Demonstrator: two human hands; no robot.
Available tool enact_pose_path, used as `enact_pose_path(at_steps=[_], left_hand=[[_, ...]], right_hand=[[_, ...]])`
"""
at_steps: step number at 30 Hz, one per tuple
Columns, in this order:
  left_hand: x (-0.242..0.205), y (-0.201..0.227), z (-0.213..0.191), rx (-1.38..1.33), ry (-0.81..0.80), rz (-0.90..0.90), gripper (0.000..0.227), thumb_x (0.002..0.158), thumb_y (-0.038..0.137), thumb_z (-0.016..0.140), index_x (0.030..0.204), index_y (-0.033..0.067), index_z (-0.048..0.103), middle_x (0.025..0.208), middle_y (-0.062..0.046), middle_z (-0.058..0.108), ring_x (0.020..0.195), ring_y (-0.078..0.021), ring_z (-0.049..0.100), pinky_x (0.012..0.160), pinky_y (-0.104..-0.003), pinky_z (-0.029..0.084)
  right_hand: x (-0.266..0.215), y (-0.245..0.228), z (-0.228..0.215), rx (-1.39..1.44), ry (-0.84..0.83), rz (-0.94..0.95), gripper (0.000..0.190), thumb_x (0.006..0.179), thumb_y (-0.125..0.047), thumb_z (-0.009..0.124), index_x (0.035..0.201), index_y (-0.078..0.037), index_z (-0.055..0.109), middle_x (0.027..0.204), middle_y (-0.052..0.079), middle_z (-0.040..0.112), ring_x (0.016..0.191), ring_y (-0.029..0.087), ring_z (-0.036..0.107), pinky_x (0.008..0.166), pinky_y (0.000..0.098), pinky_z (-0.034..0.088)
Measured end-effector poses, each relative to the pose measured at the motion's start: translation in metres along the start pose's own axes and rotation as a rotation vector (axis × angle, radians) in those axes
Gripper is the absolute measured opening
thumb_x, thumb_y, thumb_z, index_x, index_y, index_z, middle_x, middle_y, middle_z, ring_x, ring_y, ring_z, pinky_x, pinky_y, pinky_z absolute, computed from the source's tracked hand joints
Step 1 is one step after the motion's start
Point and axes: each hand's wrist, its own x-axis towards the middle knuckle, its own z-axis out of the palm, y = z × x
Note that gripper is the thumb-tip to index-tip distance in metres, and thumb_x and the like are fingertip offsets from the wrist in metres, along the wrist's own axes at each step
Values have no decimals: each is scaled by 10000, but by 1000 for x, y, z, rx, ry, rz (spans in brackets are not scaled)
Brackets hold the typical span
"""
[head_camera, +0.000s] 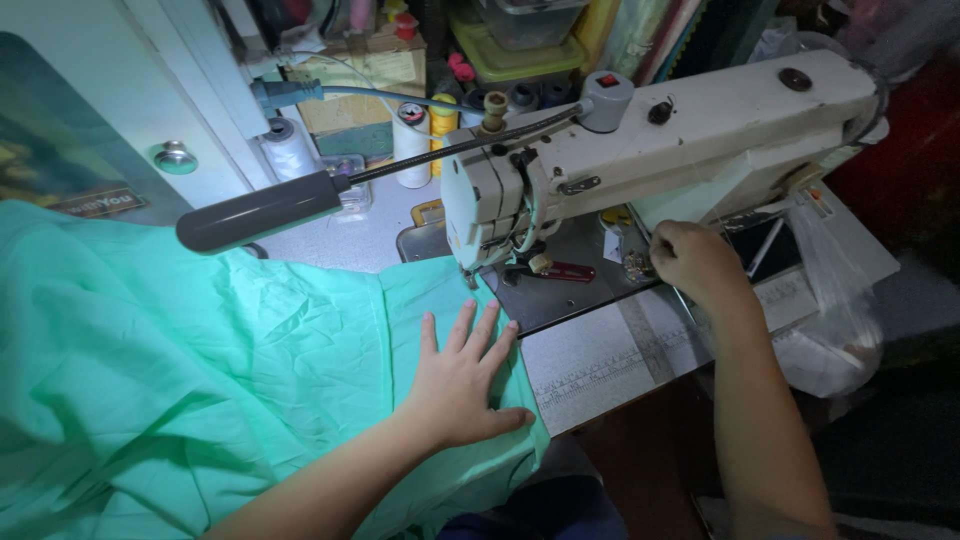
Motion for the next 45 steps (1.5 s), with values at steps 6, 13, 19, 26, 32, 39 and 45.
enact_pose_path(at_steps=[6, 13, 19, 26, 32, 39, 45], left_hand=[[-1, 0, -3, -15, -13, -3, 1124, 780, 848, 577, 1612, 167, 251, 1693, -170, 114, 1536, -435, 61, 1101, -813, 26], [-1, -2, 5, 19, 82, 20, 1148, 753, 871, 589, 1600, 156, 291, 1677, -168, 187, 1522, -440, 126, 1078, -828, 75], [-1, -1, 0, -9, 20, 9, 1147, 765, 850, 593, 1611, 157, 249, 1684, -173, 151, 1535, -435, 74, 1089, -824, 34], [-1, -3, 3, 7, 31, 16, 1161, 754, 859, 593, 1609, 153, 251, 1686, -170, 143, 1536, -433, 70, 1090, -823, 42], [-3, -8, 7, 4, 84, 41, 1165, 725, 857, 620, 1595, 153, 297, 1680, -171, 174, 1534, -431, 93, 1079, -832, 55], [-6, -12, 13, 33, 84, 55, 1174, 706, 872, 649, 1583, 169, 309, 1683, -170, 144, 1532, -430, 70, 1057, -848, 55], [-7, -14, 12, 47, 110, 58, 1189, 659, 875, 694, 1560, 174, 361, 1675, -163, 190, 1527, -426, 120, 1037, -866, 100]], right_hand=[[-6, -2, 10, 230, 203, -122, 83, 941, -45, 582, 879, -31, 635, 837, 70, 700, 716, 178, 615, 670, 334, 473], [-20, -39, 28, 306, 72, -232, 131, 921, -23, 639, 827, -114, 632, 854, 34, 723, 802, 138, 675, 685, 242, 572], [-14, -98, 49, 478, -118, -388, 206, 900, -61, 668, 722, -137, 597, 746, -40, 575, 685, 88, 519, 651, 252, 393], [26, -124, 85, 458, -334, -239, 128, 874, -260, 730, 988, -213, 764, 1100, -46, 762, 1101, 153, 679, 1022, 316, 485], [25, -128, 94, 280, -412, -83, 722, 870, -559, 613, 1529, -312, 450, 1658, -39, 349, 1525, 231, 308, 1243, 380, 238], [24, -90, 137, 261, -145, -571, 338, 1014, -383, 544, 1216, -227, 766, 1264, -70, 748, 1252, 165, 634, 1113, 312, 425], [17, -101, 123, 233, 102, -853, 268, 1031, -192, 560, 1198, -91, 744, 1161, 67, 772, 1126, 290, 695, 1041, 401, 508]])
